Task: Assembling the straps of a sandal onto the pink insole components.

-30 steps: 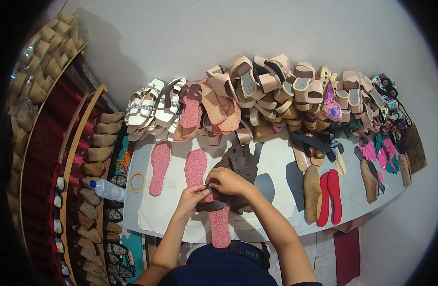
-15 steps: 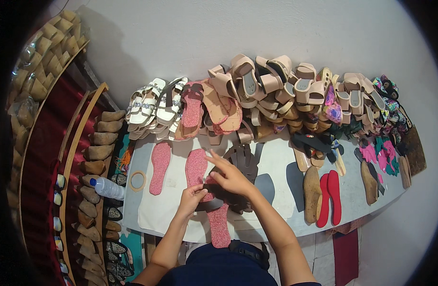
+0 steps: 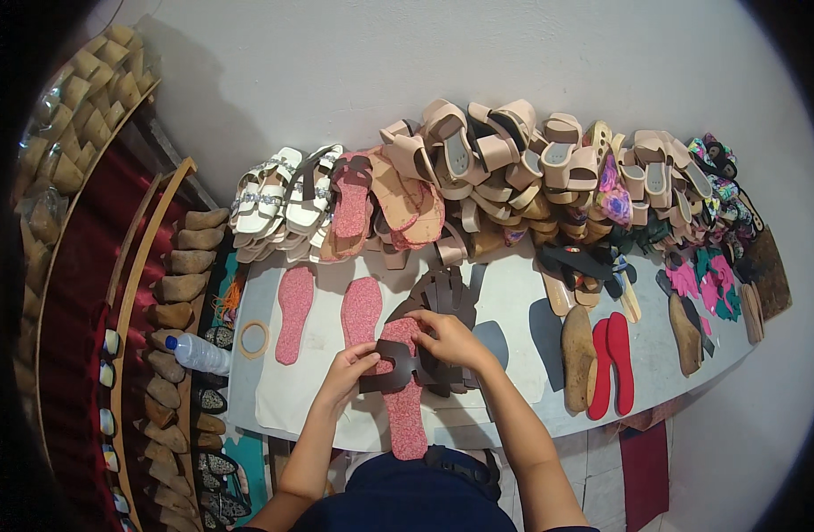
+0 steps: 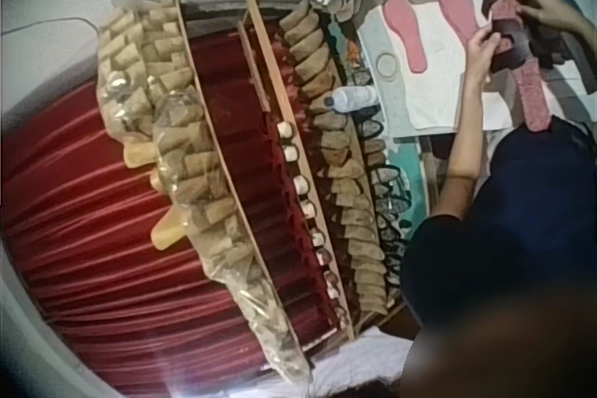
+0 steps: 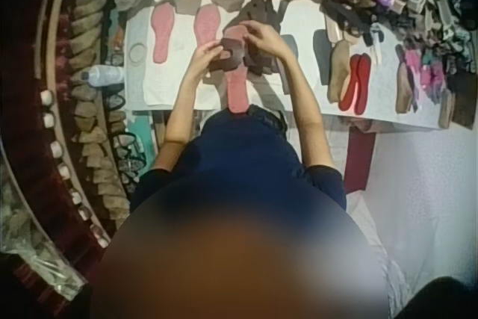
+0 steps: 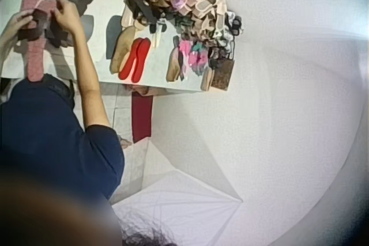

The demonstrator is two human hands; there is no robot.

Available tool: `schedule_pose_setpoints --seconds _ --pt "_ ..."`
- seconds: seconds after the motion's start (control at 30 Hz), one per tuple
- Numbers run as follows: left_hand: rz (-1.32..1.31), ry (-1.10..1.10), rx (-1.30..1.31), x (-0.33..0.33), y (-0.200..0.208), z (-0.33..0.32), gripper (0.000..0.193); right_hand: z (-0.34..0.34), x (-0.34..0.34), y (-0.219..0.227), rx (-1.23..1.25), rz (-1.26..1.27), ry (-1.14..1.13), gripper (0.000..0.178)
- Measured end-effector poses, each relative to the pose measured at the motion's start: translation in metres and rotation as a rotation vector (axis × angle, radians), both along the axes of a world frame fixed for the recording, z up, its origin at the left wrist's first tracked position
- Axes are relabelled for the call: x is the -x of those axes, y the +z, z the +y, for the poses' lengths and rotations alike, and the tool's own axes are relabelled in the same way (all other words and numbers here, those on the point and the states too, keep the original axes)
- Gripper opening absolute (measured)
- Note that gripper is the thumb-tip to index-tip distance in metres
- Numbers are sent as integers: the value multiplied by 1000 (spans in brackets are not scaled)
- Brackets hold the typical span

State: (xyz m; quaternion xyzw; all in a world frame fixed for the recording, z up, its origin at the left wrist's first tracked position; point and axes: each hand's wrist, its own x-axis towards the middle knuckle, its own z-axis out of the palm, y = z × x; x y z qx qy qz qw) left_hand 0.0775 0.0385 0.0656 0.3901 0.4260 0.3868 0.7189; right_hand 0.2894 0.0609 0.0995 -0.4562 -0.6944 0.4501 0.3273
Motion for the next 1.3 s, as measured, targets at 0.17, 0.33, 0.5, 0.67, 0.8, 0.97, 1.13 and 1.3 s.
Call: schedule_pose_setpoints --seconds 0.17,0.33,0.5,0.67,0.8,0.97,1.13,1.3 --pt "69 -46 -39 -1 9 0 28 2 -1 5 15 -63 23 36" --pt "83 -28 -64 -2 3 -1 26 -4 -5 5 -17 -247 42 43" --pt "93 -29 -75 1 3 -1 24 -27 -17 13 -443 -541 -82 45" --pt "99 -13 -86 1 -4 -1 23 -41 -16 9 -442 -703 -147 42" --pt "94 1 -90 -3 -9 -1 23 -49 -8 -8 -383 -604 -251 39" --pt "96 1 -61 -6 -8 0 24 -53 1 -21 -231 -207 -285 32" --pt "84 11 -50 -6 -13 0 26 -53 8 -24 -213 -6 -373 30" --pt "113 30 -76 -8 -13 0 25 -56 11 -28 206 314 -408 35"
